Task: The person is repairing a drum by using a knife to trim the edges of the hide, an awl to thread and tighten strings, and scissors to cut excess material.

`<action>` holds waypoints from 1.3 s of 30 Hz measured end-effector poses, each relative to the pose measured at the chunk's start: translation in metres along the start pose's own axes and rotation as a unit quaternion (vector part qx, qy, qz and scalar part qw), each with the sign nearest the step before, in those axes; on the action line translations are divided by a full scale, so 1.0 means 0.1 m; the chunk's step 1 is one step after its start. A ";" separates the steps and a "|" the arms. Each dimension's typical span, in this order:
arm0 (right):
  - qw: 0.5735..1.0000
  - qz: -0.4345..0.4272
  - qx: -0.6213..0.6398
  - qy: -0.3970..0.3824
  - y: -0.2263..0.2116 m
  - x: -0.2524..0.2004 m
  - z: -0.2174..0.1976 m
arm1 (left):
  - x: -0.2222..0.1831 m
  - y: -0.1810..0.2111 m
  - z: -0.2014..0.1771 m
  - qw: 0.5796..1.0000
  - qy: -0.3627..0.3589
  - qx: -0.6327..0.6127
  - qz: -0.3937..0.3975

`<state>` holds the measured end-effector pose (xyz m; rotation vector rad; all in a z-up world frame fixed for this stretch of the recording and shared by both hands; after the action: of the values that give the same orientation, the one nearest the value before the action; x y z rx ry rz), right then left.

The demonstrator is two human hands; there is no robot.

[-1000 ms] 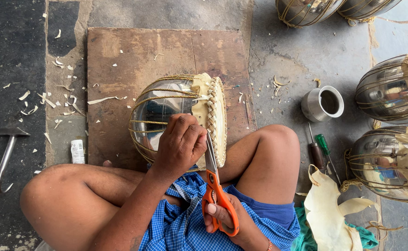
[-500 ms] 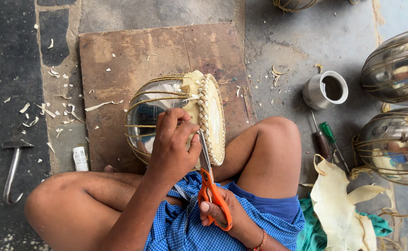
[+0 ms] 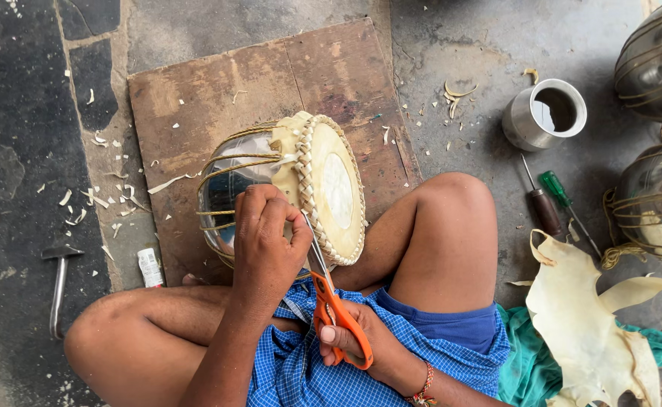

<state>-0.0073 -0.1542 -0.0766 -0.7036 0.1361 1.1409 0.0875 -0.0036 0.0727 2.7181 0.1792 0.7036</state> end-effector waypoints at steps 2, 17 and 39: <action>1.000 0.010 -0.016 -0.002 0.01 0.01 -0.01 | 0.01 0.01 0.02 1.000 -0.004 0.007 -0.001; 0.938 -0.190 -0.244 0.158 -0.98 0.03 -0.21 | 0.06 -1.99 0.37 0.952 0.073 -0.122 -0.271; 0.735 -0.374 -0.537 0.179 -1.71 0.33 -0.28 | -0.44 -1.64 0.16 0.960 0.176 0.107 -0.188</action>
<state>0.1620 -0.1838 -0.0374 -1.8121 -0.5115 0.1665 0.0505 0.1371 -0.0164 2.6091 0.8751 1.0905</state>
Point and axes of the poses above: each hand's wrist, its own x-axis towards the middle knuckle, its own z-axis out of the palm, y = z × x, the point moved 9 cm from there along x, towards the middle knuckle, and after that the axes turned 14 degrees about x, right-handed, at the moved point
